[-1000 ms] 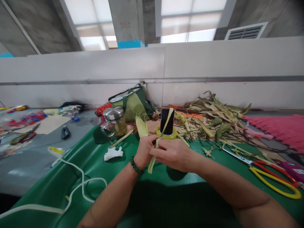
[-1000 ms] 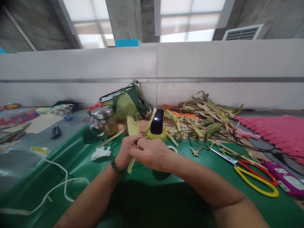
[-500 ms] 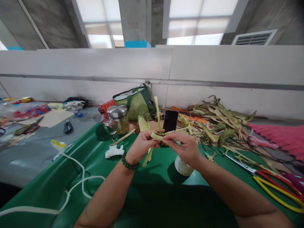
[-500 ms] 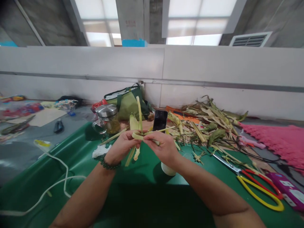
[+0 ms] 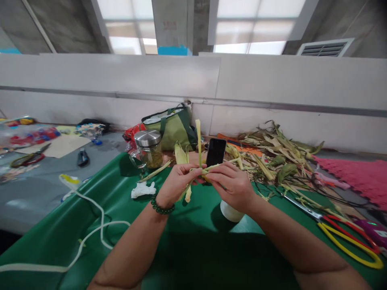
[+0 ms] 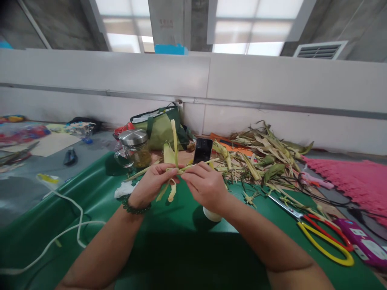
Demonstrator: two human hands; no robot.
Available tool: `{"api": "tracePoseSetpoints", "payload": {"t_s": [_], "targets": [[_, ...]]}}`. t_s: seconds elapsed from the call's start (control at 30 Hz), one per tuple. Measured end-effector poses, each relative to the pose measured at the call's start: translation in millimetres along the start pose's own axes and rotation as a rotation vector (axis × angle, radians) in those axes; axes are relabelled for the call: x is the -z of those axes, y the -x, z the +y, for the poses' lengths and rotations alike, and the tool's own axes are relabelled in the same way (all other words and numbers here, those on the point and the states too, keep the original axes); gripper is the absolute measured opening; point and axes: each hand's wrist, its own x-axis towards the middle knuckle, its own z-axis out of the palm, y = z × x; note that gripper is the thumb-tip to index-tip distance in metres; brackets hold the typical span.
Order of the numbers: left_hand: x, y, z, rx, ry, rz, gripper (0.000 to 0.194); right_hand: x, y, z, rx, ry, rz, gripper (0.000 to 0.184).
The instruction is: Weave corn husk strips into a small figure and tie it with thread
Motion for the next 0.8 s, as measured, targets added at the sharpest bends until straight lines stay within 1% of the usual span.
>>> {"api": "tracePoseSetpoints", "payload": {"t_s": [0.07, 0.13, 0.23, 0.4, 0.53, 0.6, 0.7, 0.77, 0.8], "targets": [[0.5, -1, 0, 0.011, 0.057, 0.001, 0.037, 1, -1, -1, 0.074, 0.081, -0.028, 0.013], [0.8, -1, 0, 0.034, 0.101, 0.013, 0.039, 0, 0, -2, 0.126, 0.129, -0.029, 0.015], [0.3, -1, 0, 0.044, 0.12, 0.02, 0.04, -4, 3, -1, 0.143, 0.14, -0.006, 0.021], [-1.5, 0, -3, -0.053, 0.111, -0.022, 0.039, -5, 5, 1, 0.098, 0.102, 0.013, 0.022], [-3.4, 2, -1, -0.036, 0.071, -0.013, 0.039, -1, 3, 1, -0.022, 0.106, 0.057, 0.022], [-3.9, 3, 1, -0.012, 0.036, -0.01, 0.038, 2, 1, 2, -0.032, 0.128, 0.049, 0.021], [-4.2, 3, 1, 0.037, 0.036, 0.002, 0.037, 6, -2, 0, 0.018, 0.18, 0.048, 0.016], [-4.3, 2, 0, 0.053, 0.097, -0.001, 0.039, 5, -3, -4, 0.081, 0.239, 0.043, 0.014], [-4.4, 1, -2, 0.052, 0.131, -0.007, 0.04, 3, -3, -7, 0.128, 0.273, 0.016, 0.014]]}}
